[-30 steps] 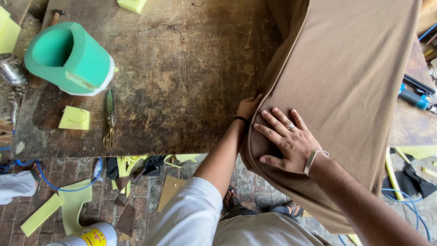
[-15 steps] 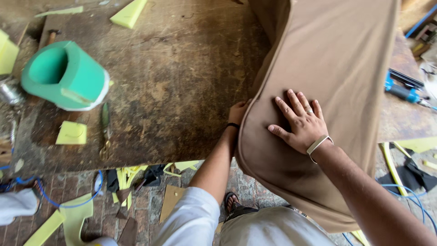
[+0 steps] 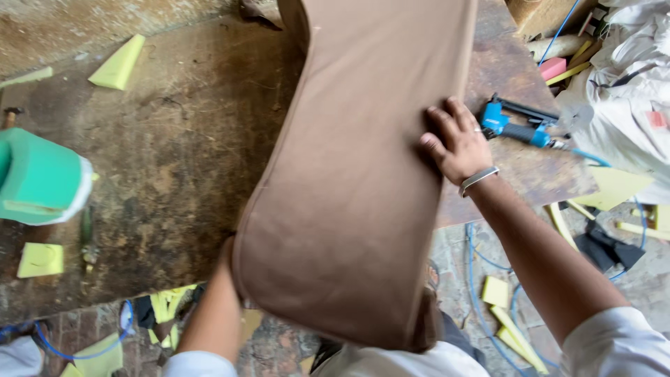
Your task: The person drapes brown fabric over a wooden chair frame, smooths and aligns the material, then uses a pneumatic staple gun to secure the fabric along the edges and corners. The person repeatedly adjusts the fabric and staples it in place around the perimeter.
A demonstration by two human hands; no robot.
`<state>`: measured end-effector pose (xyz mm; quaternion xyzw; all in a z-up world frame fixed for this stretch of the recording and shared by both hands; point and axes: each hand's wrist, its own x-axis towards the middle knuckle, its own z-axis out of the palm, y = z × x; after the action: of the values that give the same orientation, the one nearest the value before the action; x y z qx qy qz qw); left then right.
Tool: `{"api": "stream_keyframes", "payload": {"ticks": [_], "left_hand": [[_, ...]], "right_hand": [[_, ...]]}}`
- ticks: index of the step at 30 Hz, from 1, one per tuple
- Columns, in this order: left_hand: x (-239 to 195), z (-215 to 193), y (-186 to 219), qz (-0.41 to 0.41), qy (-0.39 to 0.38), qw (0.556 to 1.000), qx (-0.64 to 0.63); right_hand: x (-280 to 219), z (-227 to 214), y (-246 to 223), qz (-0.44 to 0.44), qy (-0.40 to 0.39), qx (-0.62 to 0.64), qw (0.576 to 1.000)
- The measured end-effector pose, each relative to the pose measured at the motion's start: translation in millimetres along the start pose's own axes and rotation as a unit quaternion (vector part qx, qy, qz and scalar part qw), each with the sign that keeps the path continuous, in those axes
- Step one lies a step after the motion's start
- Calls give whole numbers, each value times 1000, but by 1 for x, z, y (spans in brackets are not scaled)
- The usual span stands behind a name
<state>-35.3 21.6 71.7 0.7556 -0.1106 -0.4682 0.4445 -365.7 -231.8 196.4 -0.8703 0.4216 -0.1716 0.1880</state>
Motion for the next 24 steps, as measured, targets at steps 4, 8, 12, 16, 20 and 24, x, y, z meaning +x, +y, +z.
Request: {"api": "stream_keyframes", "payload": {"ticks": [4, 8, 12, 16, 20, 24], "left_hand": [[-31, 25, -8, -29, 35, 999, 17], [-48, 26, -1, -48, 59, 996, 48], [-58, 15, 2, -50, 73, 993, 82], [-73, 10, -5, -39, 73, 992, 96], [-92, -11, -13, -17, 68, 993, 95], [-93, -42, -22, 31, 59, 995, 77]], "right_hand": [[41, 10, 161, 127, 3, -61, 990], [66, 36, 285, 118, -99, -163, 974], [90, 67, 329, 111, -161, -215, 957], [100, 63, 323, 168, -220, -164, 947], [90, 25, 281, 120, -166, -199, 958], [89, -16, 200, 28, 54, -112, 992]]}}
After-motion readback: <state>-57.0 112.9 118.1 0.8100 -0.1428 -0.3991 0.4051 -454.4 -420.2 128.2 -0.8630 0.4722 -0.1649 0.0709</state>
